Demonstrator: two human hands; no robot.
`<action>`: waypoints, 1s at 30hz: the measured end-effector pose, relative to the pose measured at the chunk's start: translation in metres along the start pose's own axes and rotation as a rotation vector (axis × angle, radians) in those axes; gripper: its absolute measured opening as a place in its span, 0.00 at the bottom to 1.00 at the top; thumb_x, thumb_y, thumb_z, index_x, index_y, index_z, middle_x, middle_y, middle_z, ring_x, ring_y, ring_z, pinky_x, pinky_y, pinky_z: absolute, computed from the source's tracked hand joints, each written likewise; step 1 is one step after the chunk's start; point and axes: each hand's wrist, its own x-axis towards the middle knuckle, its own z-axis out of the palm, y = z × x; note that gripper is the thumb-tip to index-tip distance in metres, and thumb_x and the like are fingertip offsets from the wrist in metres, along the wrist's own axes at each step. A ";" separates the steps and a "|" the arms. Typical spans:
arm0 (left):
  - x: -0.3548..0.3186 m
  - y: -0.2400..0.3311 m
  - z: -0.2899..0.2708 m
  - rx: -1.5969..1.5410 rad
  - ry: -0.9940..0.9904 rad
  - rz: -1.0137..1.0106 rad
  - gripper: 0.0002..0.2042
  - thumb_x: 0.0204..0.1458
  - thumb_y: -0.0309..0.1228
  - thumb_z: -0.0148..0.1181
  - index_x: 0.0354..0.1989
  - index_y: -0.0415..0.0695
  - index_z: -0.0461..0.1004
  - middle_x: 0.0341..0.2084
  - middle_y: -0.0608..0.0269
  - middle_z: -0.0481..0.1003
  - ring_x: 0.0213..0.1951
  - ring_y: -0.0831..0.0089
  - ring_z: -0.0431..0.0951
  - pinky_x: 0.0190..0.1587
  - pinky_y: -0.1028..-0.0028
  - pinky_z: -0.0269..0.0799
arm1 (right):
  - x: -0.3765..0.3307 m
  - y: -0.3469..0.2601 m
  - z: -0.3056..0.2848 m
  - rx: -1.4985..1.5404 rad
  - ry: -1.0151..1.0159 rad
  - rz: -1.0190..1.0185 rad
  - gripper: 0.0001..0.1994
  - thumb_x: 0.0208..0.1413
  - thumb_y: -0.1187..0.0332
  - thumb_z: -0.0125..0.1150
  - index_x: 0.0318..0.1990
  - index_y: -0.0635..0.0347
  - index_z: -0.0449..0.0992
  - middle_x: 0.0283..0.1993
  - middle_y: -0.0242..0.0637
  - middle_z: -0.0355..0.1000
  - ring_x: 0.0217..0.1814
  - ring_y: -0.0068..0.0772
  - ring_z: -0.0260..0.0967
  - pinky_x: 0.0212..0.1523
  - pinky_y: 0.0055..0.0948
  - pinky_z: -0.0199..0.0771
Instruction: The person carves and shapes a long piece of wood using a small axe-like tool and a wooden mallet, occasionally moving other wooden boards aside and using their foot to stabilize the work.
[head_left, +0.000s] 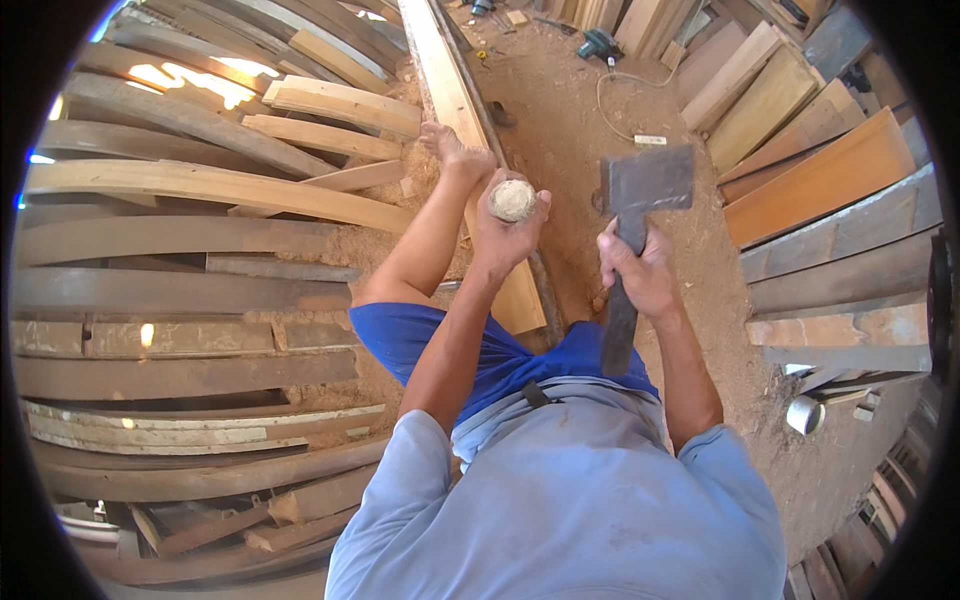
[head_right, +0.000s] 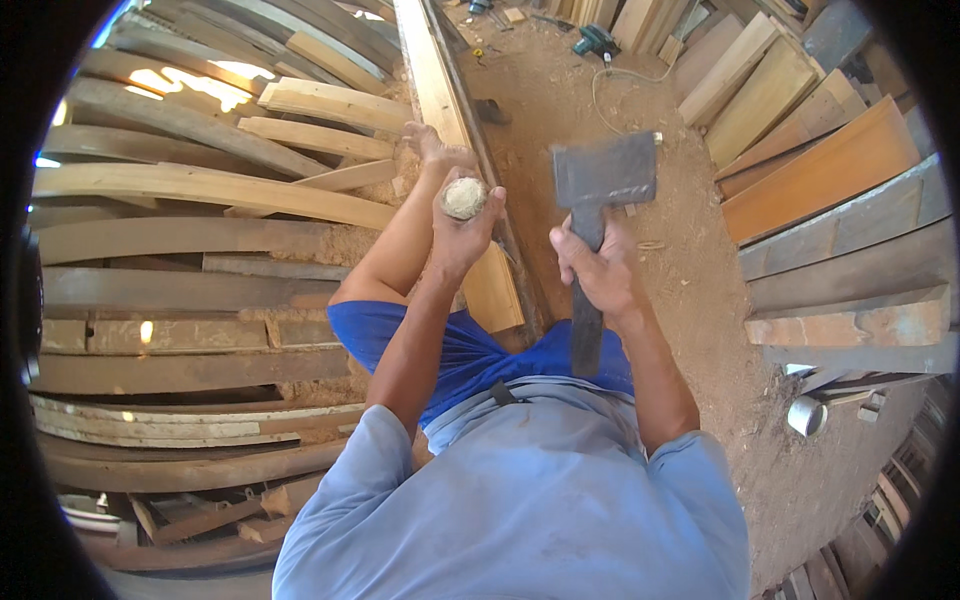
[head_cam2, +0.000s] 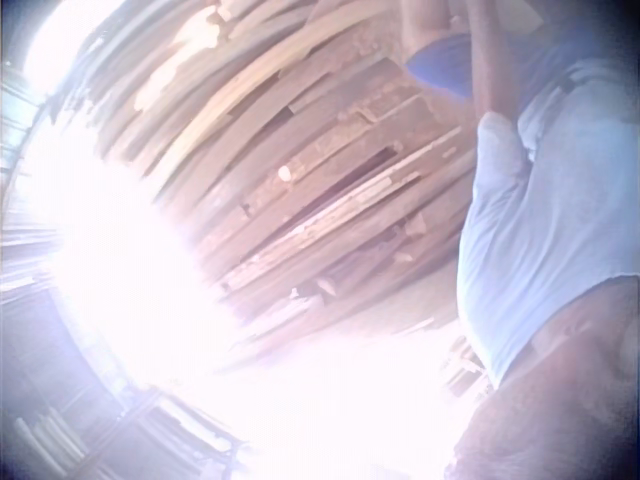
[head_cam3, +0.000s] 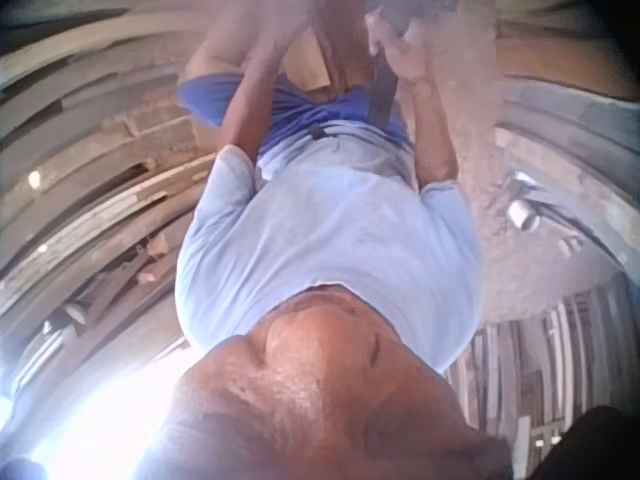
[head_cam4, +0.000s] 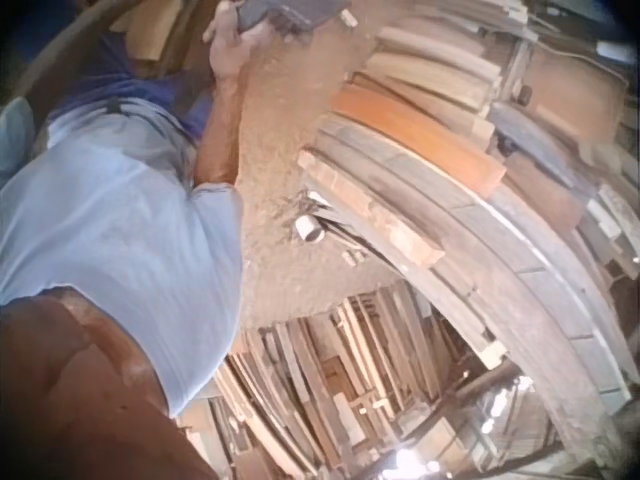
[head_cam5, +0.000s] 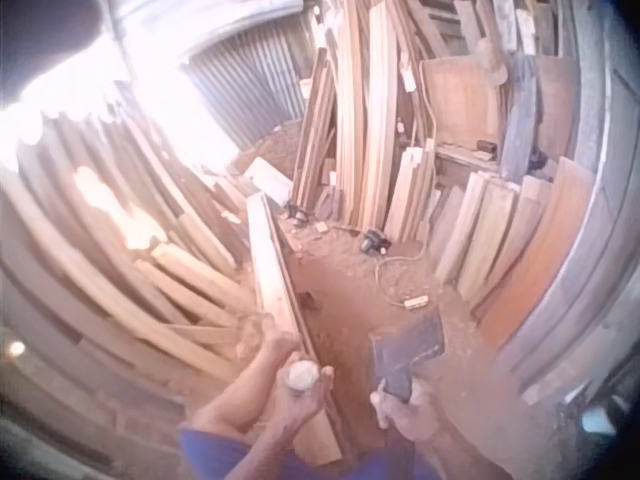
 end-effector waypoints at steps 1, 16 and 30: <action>0.002 -0.014 -0.003 -0.006 -0.016 -0.007 0.10 0.54 0.25 0.67 0.35 0.43 0.69 0.23 0.71 0.68 0.28 0.83 0.68 0.32 0.79 0.66 | 0.006 -0.009 0.001 -0.012 0.015 -0.043 0.09 0.62 0.67 0.63 0.38 0.60 0.69 0.21 0.28 0.67 0.21 0.18 0.65 0.24 0.21 0.66; 0.014 -0.094 -0.010 0.137 -0.083 0.077 0.10 0.53 0.24 0.67 0.28 0.44 0.69 0.24 0.70 0.67 0.27 0.82 0.67 0.32 0.78 0.66 | 0.019 -0.076 0.005 0.034 0.244 -0.466 0.09 0.59 0.76 0.63 0.45 0.66 0.71 0.30 0.34 0.73 0.24 0.20 0.68 0.25 0.22 0.68; -0.012 -0.098 -0.013 0.080 -0.194 0.199 0.09 0.47 0.26 0.68 0.34 0.42 0.73 0.29 0.66 0.77 0.33 0.79 0.75 0.37 0.75 0.72 | 0.044 -0.006 0.023 -1.291 -0.257 -0.133 0.11 0.54 0.67 0.66 0.41 0.63 0.76 0.28 0.50 0.74 0.29 0.52 0.74 0.33 0.40 0.74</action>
